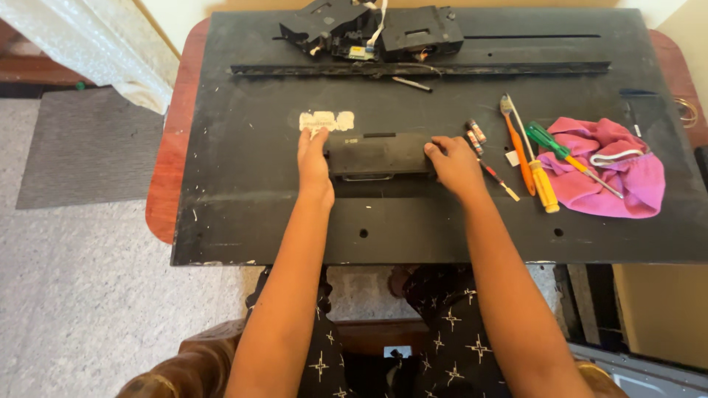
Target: The person cleans a circuit board and a black plastic housing using a toothbrush and a pink cloth. They brush the components on the board and wipe the housing, then place the items on the table.
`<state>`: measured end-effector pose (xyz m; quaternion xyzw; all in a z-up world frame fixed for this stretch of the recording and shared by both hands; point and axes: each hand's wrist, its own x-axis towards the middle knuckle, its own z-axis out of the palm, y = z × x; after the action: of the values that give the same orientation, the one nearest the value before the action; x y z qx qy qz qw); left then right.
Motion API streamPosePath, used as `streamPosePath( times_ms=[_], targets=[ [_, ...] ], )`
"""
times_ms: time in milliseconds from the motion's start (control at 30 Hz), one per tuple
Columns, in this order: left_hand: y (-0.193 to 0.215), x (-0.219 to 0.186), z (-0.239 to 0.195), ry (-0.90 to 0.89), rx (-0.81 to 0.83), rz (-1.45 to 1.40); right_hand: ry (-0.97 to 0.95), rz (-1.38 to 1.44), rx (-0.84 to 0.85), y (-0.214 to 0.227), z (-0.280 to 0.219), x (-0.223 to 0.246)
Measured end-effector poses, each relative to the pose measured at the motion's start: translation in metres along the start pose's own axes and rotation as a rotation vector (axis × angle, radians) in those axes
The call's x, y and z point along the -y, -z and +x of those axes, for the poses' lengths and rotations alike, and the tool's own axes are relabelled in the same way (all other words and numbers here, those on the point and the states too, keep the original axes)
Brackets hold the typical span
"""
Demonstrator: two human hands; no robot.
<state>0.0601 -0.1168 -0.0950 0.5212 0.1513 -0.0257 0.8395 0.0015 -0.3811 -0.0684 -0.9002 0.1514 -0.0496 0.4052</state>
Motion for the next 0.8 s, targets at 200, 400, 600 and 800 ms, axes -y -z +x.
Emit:
streamPosePath(
  times_ms=[200, 400, 600, 800],
  targets=[
    [0.002, -0.009, -0.005, 0.069, -0.008, 0.012, 0.145, -0.199, -0.095, -0.002, 0.000, -0.003],
    [0.006, -0.014, -0.003, 0.108, -0.054, 0.011, 0.128, -0.171, -0.089, -0.002, 0.001, 0.002],
    [0.003, -0.029, -0.010, 0.010, -0.020, 0.044, 0.277, -0.251, -0.273, 0.014, -0.004, -0.002],
    [0.007, -0.059, -0.030, -0.272, 0.141, 0.536, 0.082, -0.194, -0.436, 0.100, -0.010, -0.063]
  ],
)
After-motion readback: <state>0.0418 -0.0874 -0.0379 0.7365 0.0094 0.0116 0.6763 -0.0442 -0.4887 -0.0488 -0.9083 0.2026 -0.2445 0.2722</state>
